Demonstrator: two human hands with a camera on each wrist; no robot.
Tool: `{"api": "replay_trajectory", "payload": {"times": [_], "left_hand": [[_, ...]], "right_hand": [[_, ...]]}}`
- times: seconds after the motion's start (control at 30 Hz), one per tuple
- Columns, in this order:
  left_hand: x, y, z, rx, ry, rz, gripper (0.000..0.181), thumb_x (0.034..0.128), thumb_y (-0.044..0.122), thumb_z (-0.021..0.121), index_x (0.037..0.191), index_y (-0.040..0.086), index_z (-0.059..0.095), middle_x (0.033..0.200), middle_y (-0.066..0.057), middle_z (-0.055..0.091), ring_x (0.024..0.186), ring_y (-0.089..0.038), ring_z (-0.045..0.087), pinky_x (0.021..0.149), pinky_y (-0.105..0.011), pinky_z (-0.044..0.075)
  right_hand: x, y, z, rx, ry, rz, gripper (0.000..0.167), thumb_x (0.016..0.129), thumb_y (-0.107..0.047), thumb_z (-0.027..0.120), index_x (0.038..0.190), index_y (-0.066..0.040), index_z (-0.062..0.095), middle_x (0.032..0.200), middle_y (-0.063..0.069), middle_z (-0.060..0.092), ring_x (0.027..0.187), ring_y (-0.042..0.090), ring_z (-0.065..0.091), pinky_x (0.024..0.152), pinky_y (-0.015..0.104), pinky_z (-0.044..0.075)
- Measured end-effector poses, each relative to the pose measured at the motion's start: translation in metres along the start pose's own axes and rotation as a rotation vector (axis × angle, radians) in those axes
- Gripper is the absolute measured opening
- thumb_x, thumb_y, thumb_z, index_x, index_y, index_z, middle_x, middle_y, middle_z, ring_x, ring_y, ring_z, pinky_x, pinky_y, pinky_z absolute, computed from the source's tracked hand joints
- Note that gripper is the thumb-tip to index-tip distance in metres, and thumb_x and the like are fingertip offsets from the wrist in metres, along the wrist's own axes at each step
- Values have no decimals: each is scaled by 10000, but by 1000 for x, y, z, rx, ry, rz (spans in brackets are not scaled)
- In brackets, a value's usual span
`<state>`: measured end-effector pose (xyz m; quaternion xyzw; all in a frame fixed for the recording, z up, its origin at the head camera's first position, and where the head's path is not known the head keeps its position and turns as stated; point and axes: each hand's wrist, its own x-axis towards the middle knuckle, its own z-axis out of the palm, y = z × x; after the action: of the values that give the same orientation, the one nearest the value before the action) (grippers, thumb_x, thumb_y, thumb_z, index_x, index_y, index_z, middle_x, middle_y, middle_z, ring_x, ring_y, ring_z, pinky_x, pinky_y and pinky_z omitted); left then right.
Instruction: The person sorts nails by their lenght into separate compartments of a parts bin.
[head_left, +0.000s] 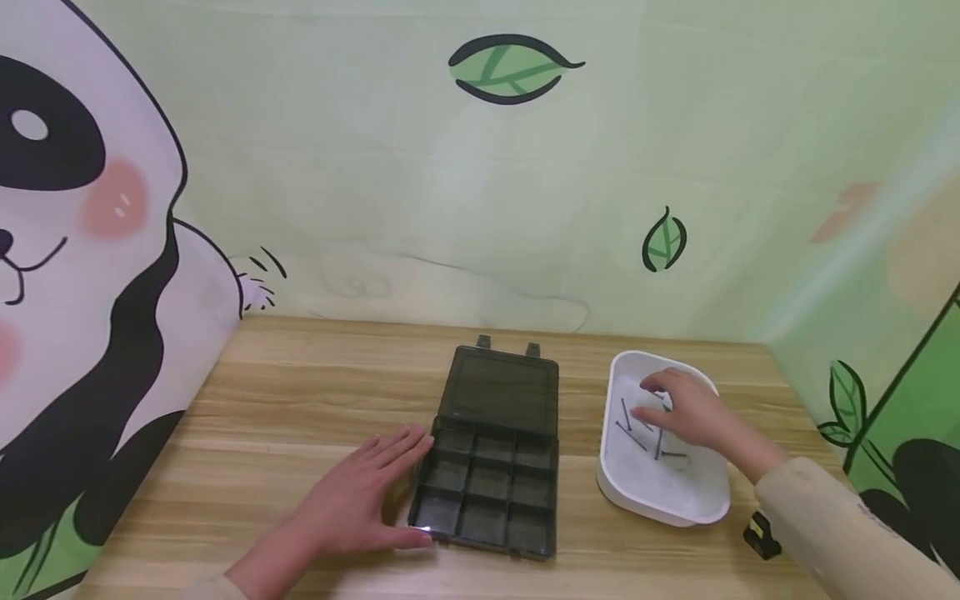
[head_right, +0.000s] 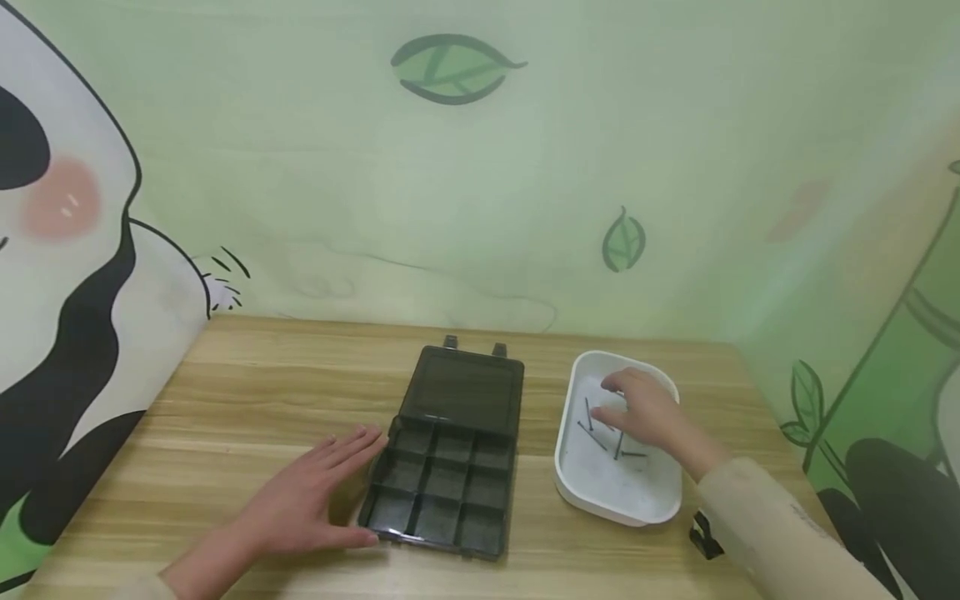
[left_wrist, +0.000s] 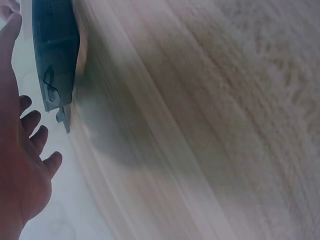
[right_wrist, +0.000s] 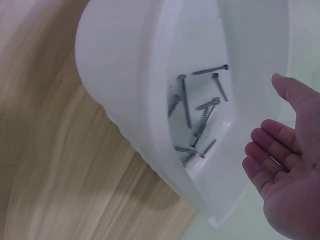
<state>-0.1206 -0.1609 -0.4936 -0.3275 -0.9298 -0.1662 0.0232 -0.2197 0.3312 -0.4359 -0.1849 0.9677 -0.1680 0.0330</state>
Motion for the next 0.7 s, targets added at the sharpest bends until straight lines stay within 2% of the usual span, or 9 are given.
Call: {"api": "replay_trajectory", "payload": {"times": [0.2,0.47,0.7], "left_hand": [[1,2,4,-4,-5,-11,1163,815,840,701,1669,118,382,1719,-78,378,1578,-323,365,1266,-574,337],[0,3,8,4,-18,-21,1157,828,854,670,1664,105,388,1720,-77,377,1586,-310,350,1268,-566,337],[-2,2,10,22,3,-17,1143,830,844,678,1643,83,422,1700,-87,414,1571,-310,379,1260,-559,354]], "right_hand": [[8,3,8,3,-84,53,490,968,-285,811,1249,94,679,1182,248,716,1133,439,674,995,599,577],[13,7,16,10,-101,42,418,942,-253,832,1174,71,707,1119,200,722,1068,381,679,987,584,577],[18,7,23,3,-113,6,372,928,-237,849,1118,55,721,1068,167,715,1006,342,664,958,575,569]]}}
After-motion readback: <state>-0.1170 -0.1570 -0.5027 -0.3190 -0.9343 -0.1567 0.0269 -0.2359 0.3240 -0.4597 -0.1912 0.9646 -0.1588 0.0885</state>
